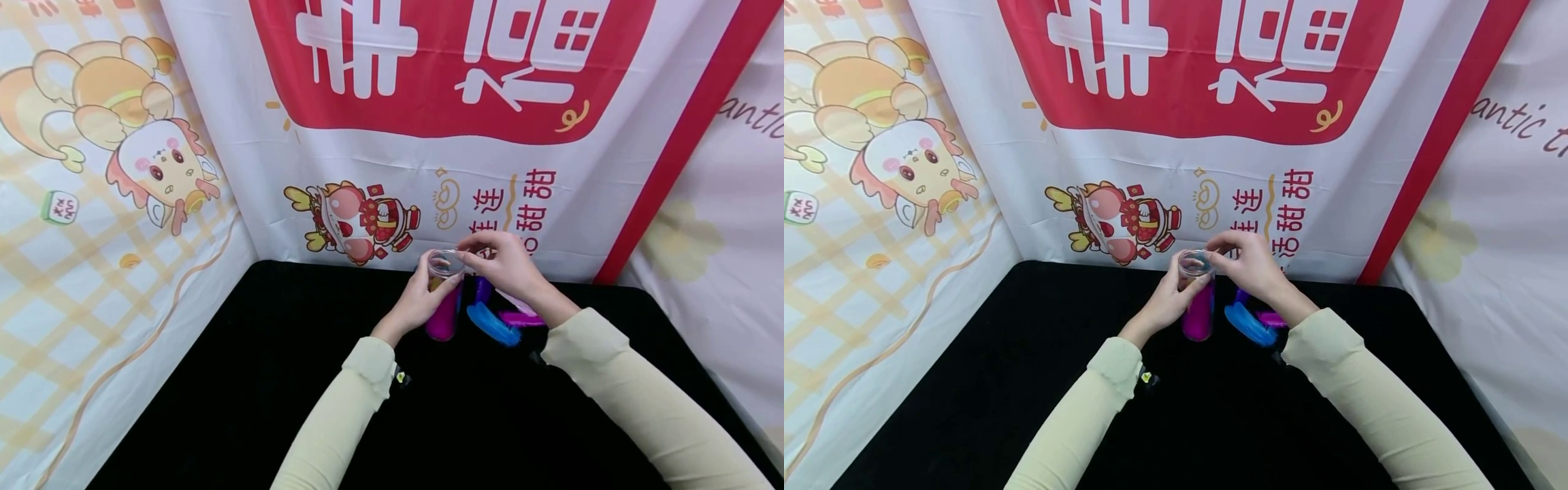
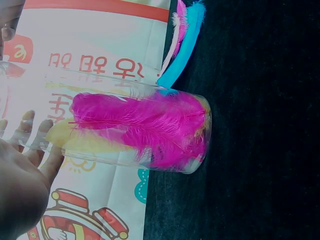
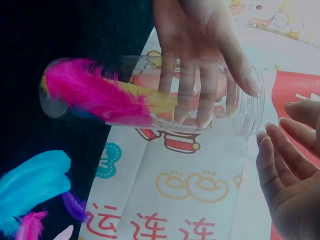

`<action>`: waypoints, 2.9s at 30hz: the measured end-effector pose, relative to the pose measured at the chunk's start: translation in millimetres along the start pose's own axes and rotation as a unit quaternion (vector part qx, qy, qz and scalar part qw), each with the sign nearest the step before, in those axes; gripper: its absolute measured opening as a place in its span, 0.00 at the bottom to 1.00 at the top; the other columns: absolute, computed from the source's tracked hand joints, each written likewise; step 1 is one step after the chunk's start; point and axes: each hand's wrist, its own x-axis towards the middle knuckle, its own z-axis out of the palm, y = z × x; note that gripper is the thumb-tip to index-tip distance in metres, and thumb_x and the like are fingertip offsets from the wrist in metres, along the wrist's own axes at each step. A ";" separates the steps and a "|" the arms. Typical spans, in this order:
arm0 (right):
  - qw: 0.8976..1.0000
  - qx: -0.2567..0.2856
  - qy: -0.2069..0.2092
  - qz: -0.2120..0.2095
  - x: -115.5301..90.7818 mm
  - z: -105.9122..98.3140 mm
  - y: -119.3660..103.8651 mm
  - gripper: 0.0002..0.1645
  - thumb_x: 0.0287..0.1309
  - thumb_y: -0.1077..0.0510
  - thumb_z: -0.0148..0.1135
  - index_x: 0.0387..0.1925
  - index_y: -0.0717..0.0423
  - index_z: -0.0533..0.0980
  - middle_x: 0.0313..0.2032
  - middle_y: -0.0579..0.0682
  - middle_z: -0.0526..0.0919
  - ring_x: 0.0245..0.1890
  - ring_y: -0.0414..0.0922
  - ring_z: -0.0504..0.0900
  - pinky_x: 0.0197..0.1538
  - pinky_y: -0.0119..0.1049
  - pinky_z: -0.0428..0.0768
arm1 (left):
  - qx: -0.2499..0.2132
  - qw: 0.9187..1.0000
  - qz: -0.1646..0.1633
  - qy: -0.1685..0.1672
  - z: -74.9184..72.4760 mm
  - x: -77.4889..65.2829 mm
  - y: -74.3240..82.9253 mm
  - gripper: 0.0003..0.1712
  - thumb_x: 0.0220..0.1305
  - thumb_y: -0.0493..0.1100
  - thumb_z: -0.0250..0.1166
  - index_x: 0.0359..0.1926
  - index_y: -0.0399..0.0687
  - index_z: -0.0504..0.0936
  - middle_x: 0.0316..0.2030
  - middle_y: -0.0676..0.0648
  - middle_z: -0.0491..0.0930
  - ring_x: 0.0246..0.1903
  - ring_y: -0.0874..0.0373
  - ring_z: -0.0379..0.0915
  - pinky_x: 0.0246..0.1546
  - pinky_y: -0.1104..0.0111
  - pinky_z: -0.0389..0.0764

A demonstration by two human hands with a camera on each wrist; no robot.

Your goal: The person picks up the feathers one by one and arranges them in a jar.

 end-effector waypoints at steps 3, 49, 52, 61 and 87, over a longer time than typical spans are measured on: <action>1.000 -0.007 0.001 0.006 -2.1 -1.4 0.8 0.11 0.65 0.55 0.70 0.45 0.55 0.86 0.42 0.49 0.88 0.38 0.47 0.83 0.39 0.42 0.82 | -0.004 1.000 -0.002 0.000 0.2 0.0 -1.0 0.40 0.74 0.56 0.62 0.76 0.48 0.54 0.61 0.45 0.74 0.60 0.52 0.71 0.69 0.47 0.65; 1.000 -0.015 0.023 -0.003 -13.6 -13.8 26.6 0.06 0.64 0.57 0.71 0.42 0.53 0.86 0.39 0.48 0.89 0.37 0.44 0.85 0.38 0.32 0.82 | 0.012 0.999 -0.031 -0.026 -8.8 -11.9 39.9 0.39 0.76 0.48 0.61 0.76 0.39 0.53 0.65 0.39 0.72 0.64 0.48 0.69 0.69 0.55 0.67; 0.999 -0.017 0.027 -0.008 -13.7 -14.0 30.7 0.07 0.64 0.57 0.71 0.42 0.54 0.86 0.38 0.48 0.89 0.36 0.45 0.85 0.37 0.33 0.82 | 0.012 0.999 -0.032 -0.026 -8.9 -11.8 40.3 0.39 0.76 0.49 0.61 0.76 0.40 0.53 0.65 0.40 0.72 0.64 0.49 0.69 0.68 0.55 0.67; 0.999 -0.026 0.031 0.016 -15.2 -15.2 42.3 0.07 0.64 0.59 0.71 0.42 0.57 0.87 0.39 0.51 0.90 0.36 0.48 0.86 0.37 0.37 0.82 | 0.000 0.999 -0.024 -0.027 -9.0 -10.8 38.9 0.38 0.75 0.48 0.61 0.75 0.39 0.53 0.65 0.38 0.71 0.65 0.45 0.68 0.70 0.50 0.65; 0.997 -0.047 0.015 0.066 -27.2 -21.7 77.8 0.12 0.66 0.55 0.69 0.44 0.60 0.86 0.39 0.56 0.89 0.39 0.52 0.85 0.40 0.34 0.80 | -0.003 0.999 -0.022 -0.028 -10.0 -11.0 37.2 0.38 0.76 0.47 0.61 0.75 0.37 0.53 0.64 0.38 0.71 0.64 0.45 0.68 0.70 0.45 0.63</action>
